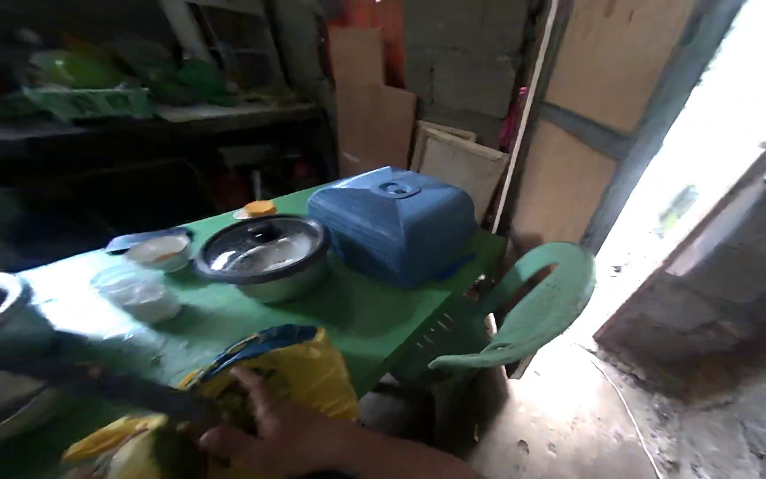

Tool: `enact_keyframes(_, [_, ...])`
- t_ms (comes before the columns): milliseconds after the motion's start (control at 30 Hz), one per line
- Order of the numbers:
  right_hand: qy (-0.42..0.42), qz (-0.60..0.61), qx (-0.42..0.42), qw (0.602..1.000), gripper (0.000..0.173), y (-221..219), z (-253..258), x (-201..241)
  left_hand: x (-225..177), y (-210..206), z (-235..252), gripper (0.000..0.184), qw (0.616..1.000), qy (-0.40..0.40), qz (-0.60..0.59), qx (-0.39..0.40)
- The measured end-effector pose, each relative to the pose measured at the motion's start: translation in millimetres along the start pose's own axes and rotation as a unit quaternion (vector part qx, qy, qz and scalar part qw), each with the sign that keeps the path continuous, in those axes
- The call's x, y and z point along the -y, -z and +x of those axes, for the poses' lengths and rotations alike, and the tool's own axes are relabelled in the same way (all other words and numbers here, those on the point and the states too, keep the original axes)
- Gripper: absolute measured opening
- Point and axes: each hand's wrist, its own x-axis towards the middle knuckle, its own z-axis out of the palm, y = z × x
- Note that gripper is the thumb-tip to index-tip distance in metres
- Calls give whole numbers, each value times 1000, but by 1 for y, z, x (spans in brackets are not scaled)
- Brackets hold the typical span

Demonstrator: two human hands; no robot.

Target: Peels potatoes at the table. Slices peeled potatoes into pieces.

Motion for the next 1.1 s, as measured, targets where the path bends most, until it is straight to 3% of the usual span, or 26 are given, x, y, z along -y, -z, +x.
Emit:
enact_keyframes(133, [29, -45, 41, 998, 76, -4, -9, 6, -5, -20, 0, 38, 995, 29, 23, -95])
enact_keyframes(267, [44, -123, 58, 990, 80, -16, -22, 4, 5, -11, 2, 28, 993, -33, 23, -113])
enact_keyframes(367, [34, -196, 69, 978, 86, -22, -26, 2, 10, -5, 4, 30, 991, -53, 6, -121])
enact_keyframes(600, [138, -295, -14, 945, 81, -30, -29, -11, 11, -6, -2, 32, 990, -43, -38, -132])
enact_keyframes(833, [178, -314, -29, 932, 82, -30, -23, -18, 13, -9, -4, 27, 988, -61, -28, -140])
enact_keyframes(967, [132, -256, 0, 958, 78, -26, -18, -13, 15, -13, -13, 43, 990, -44, 17, -134])
enact_keyframes(1100, [91, -220, 29, 971, 77, -22, -12, -11, 18, -8, -9, 42, 991, -45, 33, -118])
